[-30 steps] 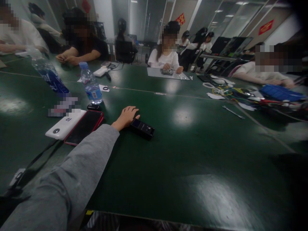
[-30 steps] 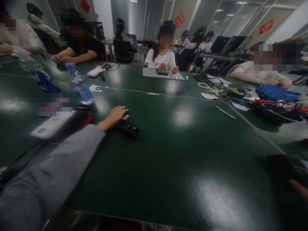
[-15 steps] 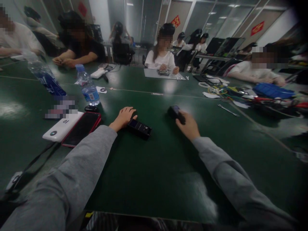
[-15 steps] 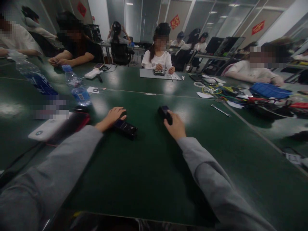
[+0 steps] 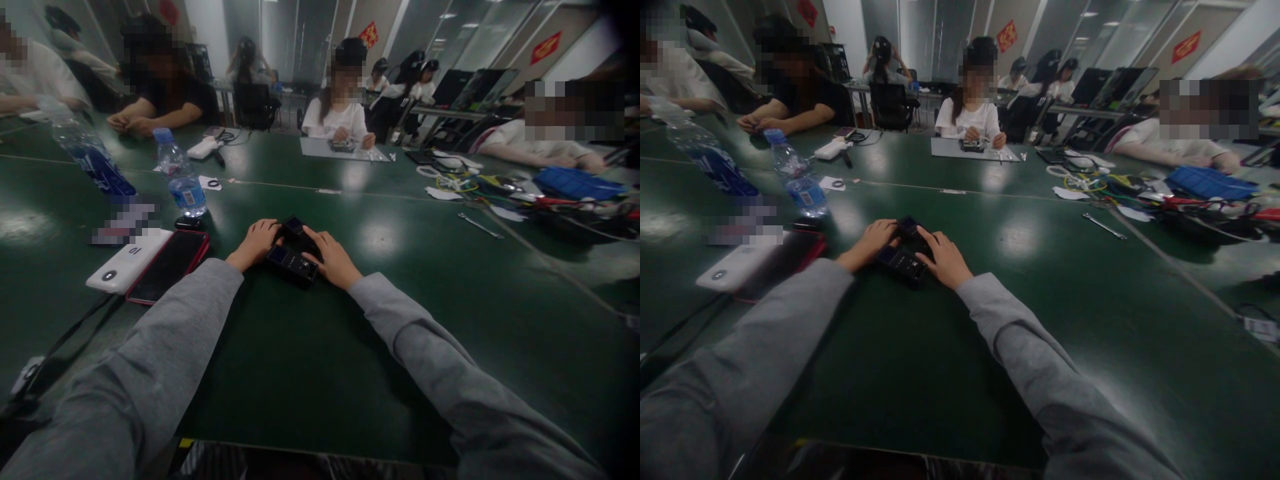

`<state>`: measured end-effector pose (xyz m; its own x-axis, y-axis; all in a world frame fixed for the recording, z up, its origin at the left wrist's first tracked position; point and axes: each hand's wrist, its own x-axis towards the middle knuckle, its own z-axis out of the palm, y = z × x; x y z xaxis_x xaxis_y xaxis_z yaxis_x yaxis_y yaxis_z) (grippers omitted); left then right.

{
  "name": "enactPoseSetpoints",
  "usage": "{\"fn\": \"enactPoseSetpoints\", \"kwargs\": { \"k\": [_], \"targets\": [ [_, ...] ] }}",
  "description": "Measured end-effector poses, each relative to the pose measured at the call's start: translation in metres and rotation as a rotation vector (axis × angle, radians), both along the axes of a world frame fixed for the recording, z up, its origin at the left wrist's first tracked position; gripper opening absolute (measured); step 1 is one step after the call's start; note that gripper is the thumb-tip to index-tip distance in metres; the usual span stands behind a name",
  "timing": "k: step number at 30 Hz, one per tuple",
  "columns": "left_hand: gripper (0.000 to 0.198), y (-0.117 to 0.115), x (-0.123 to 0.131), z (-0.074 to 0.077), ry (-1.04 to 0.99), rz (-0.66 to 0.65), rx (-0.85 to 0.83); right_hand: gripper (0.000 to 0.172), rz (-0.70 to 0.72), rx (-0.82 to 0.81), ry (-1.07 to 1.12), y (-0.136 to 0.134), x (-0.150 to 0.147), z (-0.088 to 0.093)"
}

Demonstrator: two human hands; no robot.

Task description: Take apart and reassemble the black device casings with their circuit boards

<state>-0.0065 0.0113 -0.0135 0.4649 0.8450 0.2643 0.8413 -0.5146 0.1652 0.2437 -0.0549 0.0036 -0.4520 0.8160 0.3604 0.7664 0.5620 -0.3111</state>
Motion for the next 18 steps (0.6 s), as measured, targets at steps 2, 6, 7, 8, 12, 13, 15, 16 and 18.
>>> {"fn": "enactPoseSetpoints", "kwargs": {
  "k": [2,6,7,8,12,13,15,16,18],
  "targets": [
    [0.044,0.001,0.000,0.000,-0.001,0.000,-0.002,0.062,-0.002,0.003,-0.006,0.000,-0.001,0.000],
    [0.045,0.000,0.001,0.000,0.000,0.011,-0.024,0.060,-0.082,0.038,-0.078,-0.001,-0.002,0.001],
    [0.045,0.000,0.002,0.001,-0.003,0.013,-0.026,0.060,-0.122,0.055,-0.095,-0.001,-0.002,0.001],
    [0.046,-0.001,0.002,0.002,-0.007,0.011,-0.025,0.060,-0.167,0.071,-0.103,-0.001,-0.001,0.000],
    [0.048,-0.005,0.002,0.006,-0.011,0.000,-0.022,0.062,-0.304,0.108,-0.054,0.002,0.002,-0.005],
    [0.048,-0.006,0.002,0.006,-0.008,0.002,-0.023,0.062,-0.320,0.126,-0.022,0.002,0.003,-0.005],
    [0.047,-0.006,0.002,0.007,-0.001,0.005,-0.023,0.059,-0.334,0.188,0.073,-0.001,0.003,-0.002],
    [0.047,-0.006,0.002,0.006,0.000,0.003,-0.022,0.057,-0.328,0.226,0.129,-0.004,0.003,0.001],
    [0.047,-0.005,0.002,0.005,-0.002,-0.001,-0.013,0.053,-0.261,0.286,0.220,-0.014,-0.001,0.008]
  ]
}}
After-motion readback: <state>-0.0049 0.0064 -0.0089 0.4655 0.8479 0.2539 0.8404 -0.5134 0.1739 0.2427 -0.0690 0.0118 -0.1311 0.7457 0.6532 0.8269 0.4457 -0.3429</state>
